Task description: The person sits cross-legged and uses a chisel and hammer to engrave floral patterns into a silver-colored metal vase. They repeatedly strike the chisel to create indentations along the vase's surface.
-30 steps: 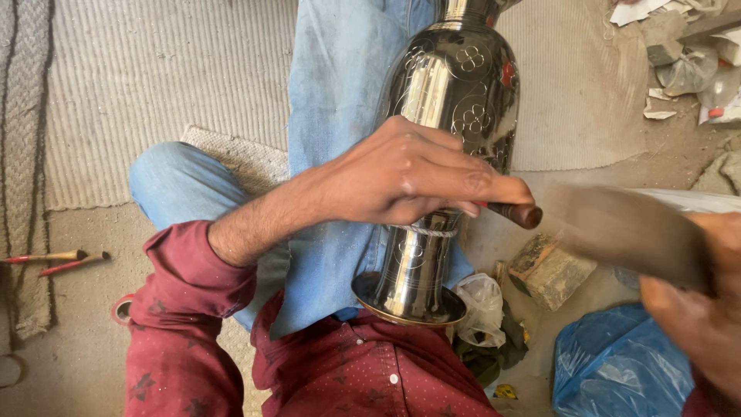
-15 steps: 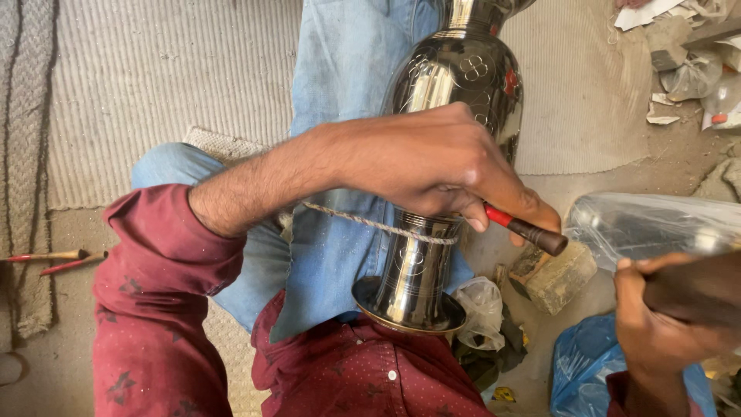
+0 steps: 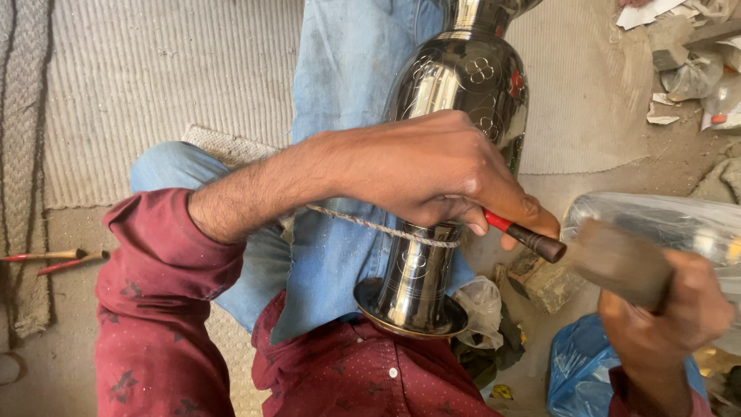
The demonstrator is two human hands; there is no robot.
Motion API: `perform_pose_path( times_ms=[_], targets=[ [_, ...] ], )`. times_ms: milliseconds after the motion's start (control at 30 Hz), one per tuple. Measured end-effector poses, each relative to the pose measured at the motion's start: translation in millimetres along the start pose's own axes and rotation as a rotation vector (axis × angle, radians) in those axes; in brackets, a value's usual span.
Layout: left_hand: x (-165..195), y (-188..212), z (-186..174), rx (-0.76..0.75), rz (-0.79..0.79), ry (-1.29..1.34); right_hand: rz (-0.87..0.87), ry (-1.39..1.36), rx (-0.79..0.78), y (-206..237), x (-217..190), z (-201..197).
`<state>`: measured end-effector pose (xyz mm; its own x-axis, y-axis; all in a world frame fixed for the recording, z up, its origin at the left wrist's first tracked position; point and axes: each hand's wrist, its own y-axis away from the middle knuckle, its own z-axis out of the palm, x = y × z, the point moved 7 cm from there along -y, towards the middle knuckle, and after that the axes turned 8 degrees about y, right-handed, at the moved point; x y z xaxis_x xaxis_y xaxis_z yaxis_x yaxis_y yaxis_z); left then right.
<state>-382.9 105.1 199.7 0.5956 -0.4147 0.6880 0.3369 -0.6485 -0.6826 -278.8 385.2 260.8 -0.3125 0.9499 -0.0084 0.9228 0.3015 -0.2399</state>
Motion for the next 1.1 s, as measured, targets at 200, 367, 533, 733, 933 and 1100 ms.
perform_pose_path(
  times_ms=[200, 367, 533, 733, 933, 1100],
  targets=[
    [-0.4, 1.0, -2.5, 0.081, -0.052, 0.018, -0.153, -0.051, 0.010, 5.3, 10.5, 4.6],
    [-3.5, -1.8, -15.2, 0.231, -0.056, 0.073, 0.006, -0.292, -0.004, 14.5, 27.9, 24.4],
    [-6.7, -18.5, -11.8, 0.101, -0.012, 0.091, 0.054, -0.175, 0.061, 33.1, 40.7, 34.4],
    [-17.4, -28.6, 3.1, -0.264, -0.157, 0.224, 0.131, -0.388, 0.161, 56.6, 44.7, 28.0],
    [-11.3, -34.5, 1.4, -0.259, -0.045, 0.371, 0.134, -0.372, 0.225, 43.5, 27.1, 6.3],
    [-20.4, -25.0, 5.3, -0.284, -0.212, 0.180, 0.056, -0.248, 0.092, 8.3, 8.8, 4.3]
  ],
)
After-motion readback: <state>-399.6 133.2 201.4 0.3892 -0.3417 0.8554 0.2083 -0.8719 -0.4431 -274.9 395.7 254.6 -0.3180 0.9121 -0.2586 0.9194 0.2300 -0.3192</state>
